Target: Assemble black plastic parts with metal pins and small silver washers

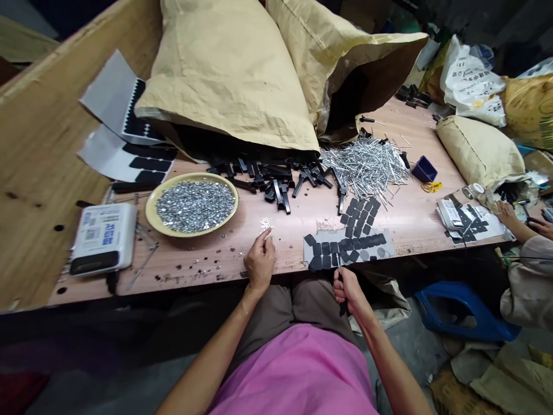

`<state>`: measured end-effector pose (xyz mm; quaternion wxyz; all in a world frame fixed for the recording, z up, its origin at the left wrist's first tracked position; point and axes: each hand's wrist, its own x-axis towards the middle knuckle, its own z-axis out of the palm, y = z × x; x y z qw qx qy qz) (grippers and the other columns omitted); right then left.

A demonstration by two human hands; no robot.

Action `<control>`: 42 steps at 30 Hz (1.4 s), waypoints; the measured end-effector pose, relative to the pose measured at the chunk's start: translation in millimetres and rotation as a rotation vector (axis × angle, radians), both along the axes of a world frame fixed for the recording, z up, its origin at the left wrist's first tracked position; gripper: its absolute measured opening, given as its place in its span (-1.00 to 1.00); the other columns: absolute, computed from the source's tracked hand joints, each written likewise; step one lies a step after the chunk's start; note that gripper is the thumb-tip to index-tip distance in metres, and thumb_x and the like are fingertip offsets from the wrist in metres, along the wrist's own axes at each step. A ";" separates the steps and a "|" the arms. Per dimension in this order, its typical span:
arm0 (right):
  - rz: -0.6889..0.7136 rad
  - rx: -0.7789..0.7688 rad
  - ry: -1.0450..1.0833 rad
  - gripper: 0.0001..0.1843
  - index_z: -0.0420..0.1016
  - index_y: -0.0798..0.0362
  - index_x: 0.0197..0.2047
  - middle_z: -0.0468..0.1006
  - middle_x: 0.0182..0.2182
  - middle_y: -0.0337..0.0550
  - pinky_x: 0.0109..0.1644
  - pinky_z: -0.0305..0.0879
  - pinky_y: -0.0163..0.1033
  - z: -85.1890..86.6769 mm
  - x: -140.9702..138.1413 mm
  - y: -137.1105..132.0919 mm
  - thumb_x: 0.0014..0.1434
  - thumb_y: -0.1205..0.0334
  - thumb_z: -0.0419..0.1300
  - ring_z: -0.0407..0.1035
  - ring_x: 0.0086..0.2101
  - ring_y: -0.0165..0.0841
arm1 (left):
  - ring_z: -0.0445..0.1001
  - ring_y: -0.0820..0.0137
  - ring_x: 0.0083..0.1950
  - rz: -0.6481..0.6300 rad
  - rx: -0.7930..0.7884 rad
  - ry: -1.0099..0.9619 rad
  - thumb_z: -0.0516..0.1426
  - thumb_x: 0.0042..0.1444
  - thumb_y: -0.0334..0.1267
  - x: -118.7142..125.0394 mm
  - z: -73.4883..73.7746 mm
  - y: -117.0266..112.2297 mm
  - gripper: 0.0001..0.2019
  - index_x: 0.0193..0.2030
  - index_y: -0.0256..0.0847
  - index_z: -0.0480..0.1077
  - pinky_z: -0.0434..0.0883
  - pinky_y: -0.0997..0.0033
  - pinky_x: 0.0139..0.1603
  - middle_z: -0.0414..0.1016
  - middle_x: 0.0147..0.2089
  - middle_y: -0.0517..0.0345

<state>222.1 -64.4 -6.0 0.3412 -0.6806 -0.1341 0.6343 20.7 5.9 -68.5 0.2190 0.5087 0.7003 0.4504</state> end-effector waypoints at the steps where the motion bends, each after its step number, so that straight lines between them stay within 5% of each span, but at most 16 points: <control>1: 0.007 -0.004 0.006 -0.92 0.12 0.01 -0.54 -0.06 -0.80 -0.54 -0.70 -0.32 -0.47 -1.3 -3.0 0.5 -0.12 0.19 -0.04 -0.26 -0.77 -0.62 | 0.48 0.39 -0.41 0.001 0.000 0.002 0.01 0.11 -0.32 0.1 -0.3 0.1 -0.71 -0.08 -0.21 0.48 0.35 0.44 -0.30 0.55 -0.42 0.12; 13: 0.055 -0.030 0.090 -0.85 0.11 0.01 -0.55 -0.05 -0.80 -0.54 -0.70 -0.29 -0.50 -7.3 -23.5 -12.5 -0.02 0.16 -0.05 -0.26 -0.77 -0.62 | 0.48 0.40 -0.40 -0.007 -0.005 0.059 0.01 0.11 -0.35 0.3 -0.3 0.2 -0.71 -0.07 -0.21 0.47 0.34 0.45 -0.29 0.56 -0.39 0.11; 17: 0.183 -0.079 0.150 -0.77 0.22 0.03 -0.57 0.04 -0.81 -0.49 -0.72 -0.25 -0.46 -12.0 -23.5 -31.5 -0.04 0.07 0.04 -0.18 -0.78 -0.61 | 0.48 0.39 -0.38 -0.007 -0.019 0.095 0.01 0.13 -0.35 0.5 3.0 -2.0 -0.71 -0.07 -0.23 0.46 0.35 0.44 -0.29 0.56 -0.36 0.09; 23: 0.120 0.107 -0.468 -0.44 0.47 0.09 -0.31 0.24 -0.71 -0.36 -0.66 0.02 -0.37 -38.7 65.2 -51.3 -0.04 -0.24 -0.01 0.12 -0.73 -0.49 | 0.46 0.41 -0.29 -0.292 0.136 0.137 0.01 0.17 -0.38 52.4 30.2 23.5 -0.73 -0.04 -0.17 0.44 0.39 0.46 -0.28 0.50 -0.20 0.08; 26: 0.201 0.042 -0.712 -0.30 0.49 0.10 -0.12 0.54 -0.41 -0.05 -0.39 0.36 -0.22 -64.6 109.1 -57.0 -0.09 -0.30 0.02 0.48 -0.40 -0.23 | 0.43 0.35 -0.20 -0.529 0.103 0.347 -0.02 0.13 -0.55 96.3 48.4 57.1 -0.62 -0.05 -0.09 0.45 0.38 0.47 -0.37 0.45 -0.19 0.07; 28: 0.244 0.037 -0.866 -0.27 0.51 0.12 -0.12 0.57 -0.20 0.09 -0.12 0.38 -0.16 -77.7 126.7 -64.8 -0.12 -0.31 0.03 0.46 -0.13 -0.10 | 0.40 0.25 -0.10 -0.676 0.083 0.514 -0.01 0.12 -0.56 120.5 55.5 81.9 -0.62 -0.06 -0.07 0.45 0.38 0.43 -0.41 0.42 -0.07 0.00; 30: 0.271 0.048 -0.918 -0.30 0.56 0.11 -0.19 0.58 -0.18 0.11 -0.07 0.37 -0.14 -79.9 137.6 -73.3 -0.09 -0.31 0.00 0.46 -0.12 -0.07 | 0.35 0.18 -0.01 -0.792 0.106 0.633 0.02 0.13 -0.53 136.5 55.9 104.7 -0.67 -0.10 -0.08 0.45 0.41 0.35 -0.35 0.39 0.03 -0.04; 32: 0.252 0.092 -0.888 -0.33 0.58 0.08 -0.21 0.62 -0.29 0.04 -0.18 0.42 -0.16 -67.5 143.9 -75.9 -0.01 -0.30 -0.05 0.53 -0.29 -0.11 | 0.28 0.12 0.11 -0.883 0.165 0.683 0.05 0.12 -0.49 144.1 50.6 122.9 -0.75 -0.18 -0.10 0.46 0.42 0.25 -0.23 0.35 0.10 -0.04; 35: 0.165 0.262 -0.903 -0.40 0.57 0.05 -0.16 0.62 -0.43 -0.07 -0.30 0.41 -0.23 -26.6 146.5 -54.1 0.08 -0.23 -0.04 0.52 -0.46 -0.22 | 0.20 0.11 0.21 -0.994 0.285 0.630 0.08 0.12 -0.46 144.5 40.9 139.0 -0.85 -0.30 -0.16 0.44 0.37 0.14 -0.05 0.35 0.13 -0.01; 39: 0.220 0.515 -0.989 -0.52 0.56 0.05 -0.19 0.60 -0.45 -0.08 -0.33 0.37 -0.25 25.6 135.5 28.9 0.14 -0.12 0.00 0.49 -0.45 -0.24 | 0.24 0.17 0.20 -1.000 0.378 0.359 0.07 0.13 -0.43 137.0 43.9 135.7 -0.87 -0.30 -0.17 0.42 0.27 0.10 0.10 0.44 0.05 0.02; 42: 0.357 0.694 -1.049 -0.58 0.53 0.06 -0.26 0.59 -0.39 -0.06 -0.33 0.34 -0.24 37.2 113.4 109.5 0.19 -0.04 -0.02 0.46 -0.45 -0.28 | 0.38 0.21 0.05 -0.778 0.283 0.028 0.06 0.14 -0.37 129.6 57.3 119.3 -0.85 -0.18 -0.14 0.39 0.30 0.14 0.07 0.51 -0.10 0.04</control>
